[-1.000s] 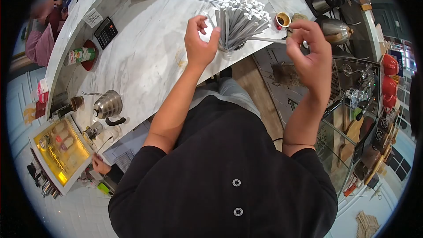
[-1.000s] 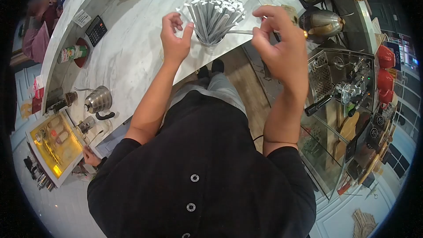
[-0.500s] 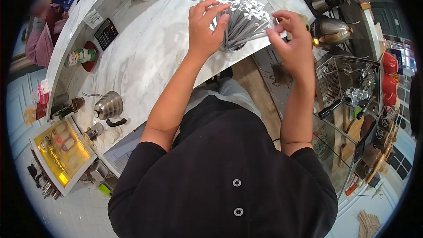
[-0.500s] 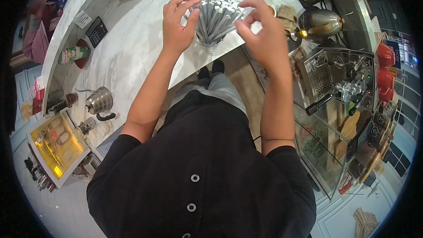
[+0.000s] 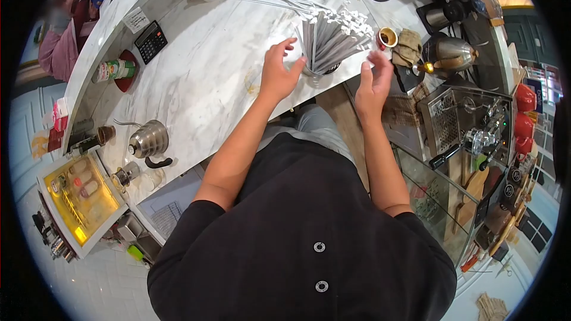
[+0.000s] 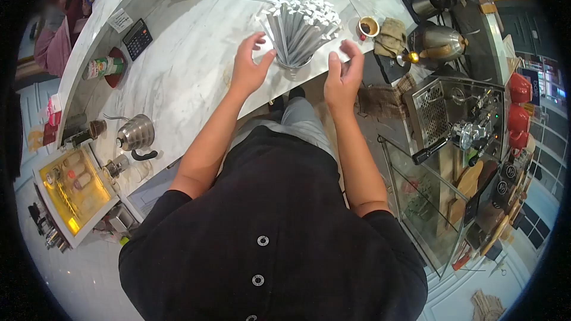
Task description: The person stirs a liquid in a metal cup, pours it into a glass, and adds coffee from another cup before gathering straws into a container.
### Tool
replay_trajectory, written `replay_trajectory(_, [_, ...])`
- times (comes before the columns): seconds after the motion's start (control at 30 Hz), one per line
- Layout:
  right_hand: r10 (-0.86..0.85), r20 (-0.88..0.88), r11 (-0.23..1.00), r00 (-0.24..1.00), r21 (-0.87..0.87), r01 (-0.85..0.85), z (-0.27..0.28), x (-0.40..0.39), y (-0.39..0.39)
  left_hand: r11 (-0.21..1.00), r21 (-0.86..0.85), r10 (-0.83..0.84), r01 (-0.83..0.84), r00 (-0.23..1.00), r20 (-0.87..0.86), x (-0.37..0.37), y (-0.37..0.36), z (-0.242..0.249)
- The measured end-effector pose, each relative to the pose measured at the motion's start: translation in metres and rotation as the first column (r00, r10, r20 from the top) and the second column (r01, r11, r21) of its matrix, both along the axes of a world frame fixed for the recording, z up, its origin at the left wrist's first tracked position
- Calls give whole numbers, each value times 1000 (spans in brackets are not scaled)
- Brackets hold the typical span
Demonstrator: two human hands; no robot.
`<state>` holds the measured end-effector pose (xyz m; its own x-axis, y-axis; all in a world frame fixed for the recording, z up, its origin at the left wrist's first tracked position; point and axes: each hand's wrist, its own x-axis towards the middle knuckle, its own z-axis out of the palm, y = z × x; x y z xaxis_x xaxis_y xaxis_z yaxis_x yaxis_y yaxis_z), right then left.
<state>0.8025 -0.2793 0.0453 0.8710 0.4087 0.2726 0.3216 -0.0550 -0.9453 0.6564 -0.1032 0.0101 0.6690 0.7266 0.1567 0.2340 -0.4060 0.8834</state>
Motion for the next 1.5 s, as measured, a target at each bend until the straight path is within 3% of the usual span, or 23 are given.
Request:
replay_trajectory(0.03, [35, -304, 999, 952, 45, -22, -16, -1, -4, 1000, 2, 11, -11, 1000, 0, -1, 0, -1])
replay_trajectory(0.07, [46, -309, 998, 950, 45, -34, -27, 0, -6, 998, -58, -11, 8, 998, -55, -3, 0, -3])
replay_trajectory(0.13, [196, -534, 980, 823, 79, -182, -49, 5, -6, 991, -128, -55, 37, 988, -142, -10, -1, 1])
replay_trajectory(0.3, [319, -567, 943, 759, 111, -313, -71, 11, 21, 974, -226, -59, 24, 987, -149, -24, 9, 3])
replay_trajectory(0.57, [457, -672, 856, 583, 154, -493, -61, -3, 102, 915, -270, 280, -298, 954, -104, -52, 41, -9])
replay_trajectory(0.77, [614, -637, 674, 466, 116, -729, -64, 3, 152, 845, -196, 486, -497, 867, -106, -58, 52, -19])
replay_trajectory(0.83, [619, -632, 677, 467, 128, -724, -72, 14, 154, 787, -226, 582, -574, 812, -32, -57, 45, -22])
replay_trajectory(0.9, [603, -373, 714, 706, -144, -685, -88, 40, 147, 737, -241, 643, -631, 765, -35, -59, 25, -30])
replay_trajectory(0.93, [525, -292, 775, 800, -224, -590, -83, 51, 140, 741, -187, 634, -645, 764, -121, -62, 11, -34])
replay_trajectory(1.0, [529, 54, 767, 847, -458, -450, -99, 88, 125, 739, -132, 630, -660, 748, -210, -64, -14, -44])
replay_trajectory(1.03, [549, 234, 755, 802, -551, -356, -100, 100, 118, 825, -105, 533, -556, 826, -186, -61, -28, -47])
replay_trajectory(1.07, [556, 228, 749, 799, -555, -363, -104, 106, 113, 894, -77, 424, -441, 890, -166, -57, -38, -52])
replay_trajectory(1.1, [603, 229, 691, 764, -627, -358, -102, 111, 110, 891, -82, 428, -446, 887, -172, -47, -42, -52])
replay_trajectory(1.2, [667, 200, 600, 718, -715, -358, -104, 119, 108, 977, -51, 192, -207, 959, -206, -7, -33, -43])
replay_trajectory(1.3, [646, 172, 584, 744, -739, -336, -107, 119, 103, 982, 85, 184, -167, 949, -256, 29, -17, -52])
replay_trajectory(1.37, [611, 175, 597, 772, -742, -305, -106, 119, 99, 986, 71, 167, -153, 947, -276, 50, -7, -57])
replay_trajectory(1.43, [595, 177, 590, 784, -758, -277, -103, 119, 93, 953, 300, 124, -33, 949, -290, 70, 1, -59])
replay_trajectory(1.5, [601, 169, 578, 781, -767, -278, -103, 121, 93, 948, 319, 97, 16, 938, -334, 86, 7, -61])
